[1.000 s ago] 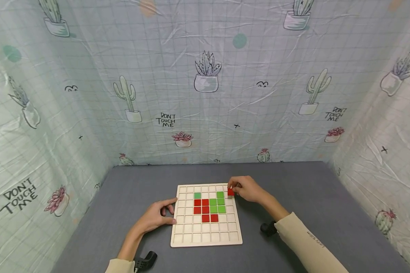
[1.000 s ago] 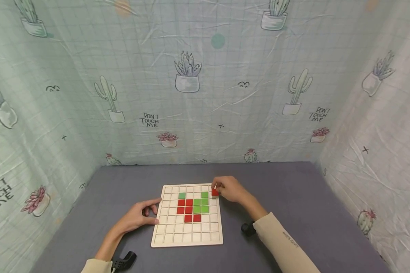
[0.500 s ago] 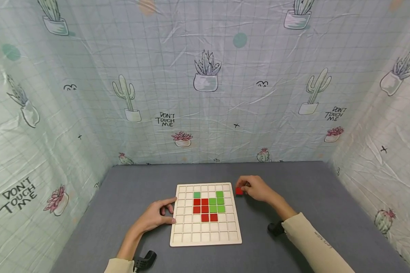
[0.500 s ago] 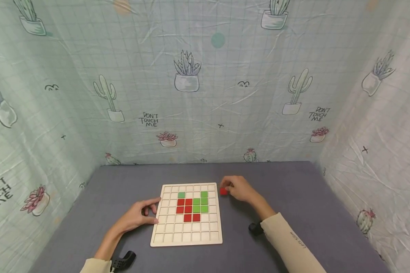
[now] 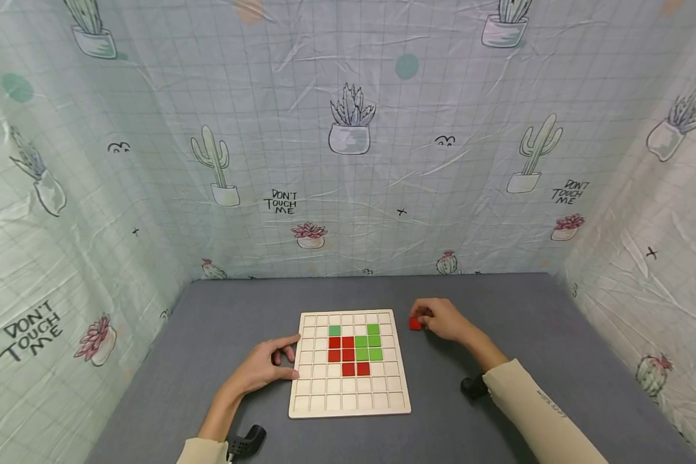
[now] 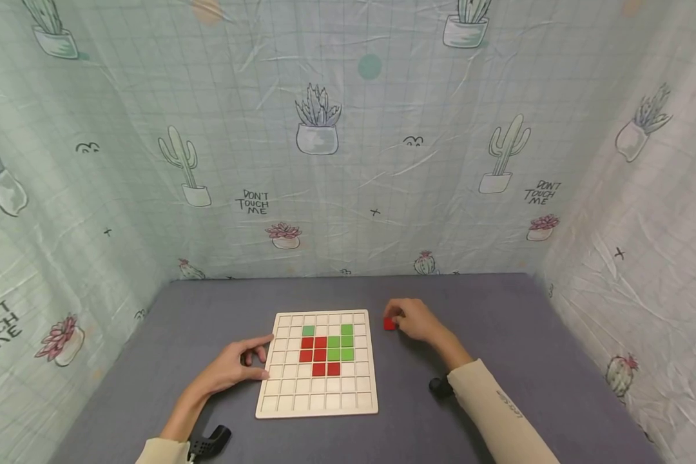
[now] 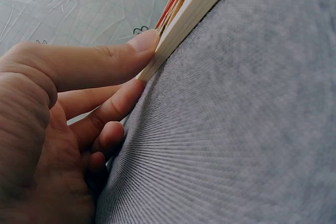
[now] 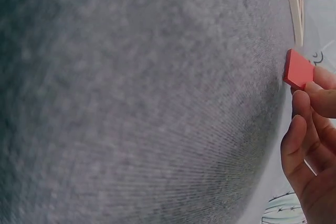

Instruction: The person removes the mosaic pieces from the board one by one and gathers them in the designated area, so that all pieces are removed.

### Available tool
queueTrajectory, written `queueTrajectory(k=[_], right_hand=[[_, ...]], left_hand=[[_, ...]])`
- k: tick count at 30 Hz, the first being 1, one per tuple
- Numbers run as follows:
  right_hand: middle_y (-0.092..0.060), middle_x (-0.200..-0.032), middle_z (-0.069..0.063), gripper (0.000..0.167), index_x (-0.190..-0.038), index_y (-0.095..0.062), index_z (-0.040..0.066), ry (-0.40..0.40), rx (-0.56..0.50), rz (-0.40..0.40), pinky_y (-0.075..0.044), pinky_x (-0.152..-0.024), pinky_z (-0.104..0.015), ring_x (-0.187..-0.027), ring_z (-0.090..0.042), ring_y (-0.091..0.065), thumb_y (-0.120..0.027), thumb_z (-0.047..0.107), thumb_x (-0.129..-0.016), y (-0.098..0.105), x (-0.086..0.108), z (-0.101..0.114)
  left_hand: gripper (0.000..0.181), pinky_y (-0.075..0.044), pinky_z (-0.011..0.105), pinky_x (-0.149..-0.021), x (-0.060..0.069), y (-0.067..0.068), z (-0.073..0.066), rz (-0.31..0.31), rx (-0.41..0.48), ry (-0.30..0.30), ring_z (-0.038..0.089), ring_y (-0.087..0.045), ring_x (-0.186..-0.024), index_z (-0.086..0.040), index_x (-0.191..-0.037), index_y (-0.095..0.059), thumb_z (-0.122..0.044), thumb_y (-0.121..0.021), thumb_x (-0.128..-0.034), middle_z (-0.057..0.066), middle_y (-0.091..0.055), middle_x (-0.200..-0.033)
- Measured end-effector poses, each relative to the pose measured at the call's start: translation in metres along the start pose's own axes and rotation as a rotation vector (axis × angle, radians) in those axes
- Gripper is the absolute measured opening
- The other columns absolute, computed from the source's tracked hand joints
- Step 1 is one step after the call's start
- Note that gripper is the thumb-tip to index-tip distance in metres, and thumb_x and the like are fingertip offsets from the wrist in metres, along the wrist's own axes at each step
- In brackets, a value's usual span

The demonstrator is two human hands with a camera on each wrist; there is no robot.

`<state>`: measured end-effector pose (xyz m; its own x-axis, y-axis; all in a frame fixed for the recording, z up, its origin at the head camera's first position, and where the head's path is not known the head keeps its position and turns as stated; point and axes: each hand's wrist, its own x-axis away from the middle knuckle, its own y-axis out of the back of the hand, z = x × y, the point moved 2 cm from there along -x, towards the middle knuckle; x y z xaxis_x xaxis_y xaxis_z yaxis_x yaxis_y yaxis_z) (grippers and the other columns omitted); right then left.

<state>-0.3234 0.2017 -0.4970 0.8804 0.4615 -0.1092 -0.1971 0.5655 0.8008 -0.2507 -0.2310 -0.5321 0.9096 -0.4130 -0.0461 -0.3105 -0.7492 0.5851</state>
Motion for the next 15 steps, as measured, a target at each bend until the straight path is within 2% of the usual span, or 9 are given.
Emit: queueTrajectory(k=[10, 15], right_hand=[[-0.076, -0.096, -0.006, 0.017, -0.100, -0.076, 0.012, -0.011, 0.082, -0.039, -0.054, -0.078, -0.042, -0.087, -0.021, -0.069, -0.067, -0.002, -0.093, -0.0003, -0.0003, -0.0008], [-0.075, -0.096, -0.004, 0.014, -0.102, -0.075, 0.012, -0.017, 0.105, -0.026, -0.053, -0.075, -0.039, -0.083, -0.017, -0.067, -0.069, 0.002, -0.093, 0.0002, -0.0010, -0.0018]], left_hand=[[0.078, -0.038, 0.023, -0.065, 0.0011, 0.0004, -0.0013, 0.000, 0.007, -0.026, 0.006, -0.044, -0.071, 0.001, -0.147, -0.055, -0.023, -0.089, -0.0811, 0.007, -0.068, -0.096], [0.078, -0.037, 0.023, -0.066, 0.0007, 0.0004, -0.0023, 0.000, -0.001, -0.020, 0.006, -0.043, -0.071, 0.001, -0.147, -0.055, -0.023, -0.089, -0.0811, 0.006, -0.067, -0.096]])
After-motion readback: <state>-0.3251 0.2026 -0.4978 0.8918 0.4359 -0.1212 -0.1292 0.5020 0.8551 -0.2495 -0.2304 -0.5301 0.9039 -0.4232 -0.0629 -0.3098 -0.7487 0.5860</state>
